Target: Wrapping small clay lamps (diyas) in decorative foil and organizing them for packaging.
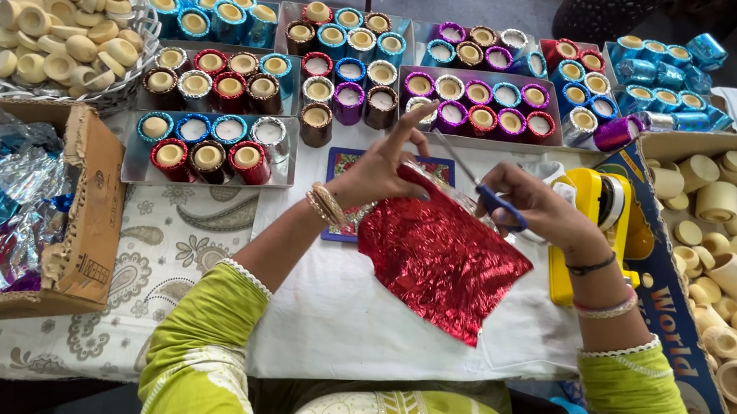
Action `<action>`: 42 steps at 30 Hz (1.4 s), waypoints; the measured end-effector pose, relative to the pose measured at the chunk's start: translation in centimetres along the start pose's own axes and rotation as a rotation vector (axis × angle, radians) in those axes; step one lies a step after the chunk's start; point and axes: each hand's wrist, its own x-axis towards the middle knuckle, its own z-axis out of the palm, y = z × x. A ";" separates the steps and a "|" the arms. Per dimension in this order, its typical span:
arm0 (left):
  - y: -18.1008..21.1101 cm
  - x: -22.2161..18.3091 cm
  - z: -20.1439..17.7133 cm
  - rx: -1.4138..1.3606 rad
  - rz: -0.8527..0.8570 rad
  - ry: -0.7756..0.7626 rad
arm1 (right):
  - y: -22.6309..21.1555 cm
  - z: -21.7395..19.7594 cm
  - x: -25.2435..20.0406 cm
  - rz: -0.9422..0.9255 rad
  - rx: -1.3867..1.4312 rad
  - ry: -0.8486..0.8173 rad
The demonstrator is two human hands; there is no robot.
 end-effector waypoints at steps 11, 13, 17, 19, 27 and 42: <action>-3.0 -1.3 -3.2 0.443 -0.213 0.127 | 1.3 4.9 -3.3 0.398 -0.488 0.531; -2.7 -1.3 -3.5 0.431 -0.386 0.156 | 3.7 4.9 -4.0 0.308 -0.868 0.508; -3.0 -1.6 -4.1 0.479 -0.374 0.166 | 4.2 5.2 -4.5 0.304 -1.003 0.545; -2.5 -1.6 -4.3 0.550 -0.360 0.207 | 3.5 5.4 -4.8 0.389 -1.098 0.498; -4.0 -1.9 -4.6 0.557 -0.427 0.221 | -1.8 7.0 -1.0 0.058 -1.181 0.573; -6.1 -2.0 -5.3 0.441 -0.513 0.148 | 1.4 6.9 5.9 -0.042 -1.357 0.033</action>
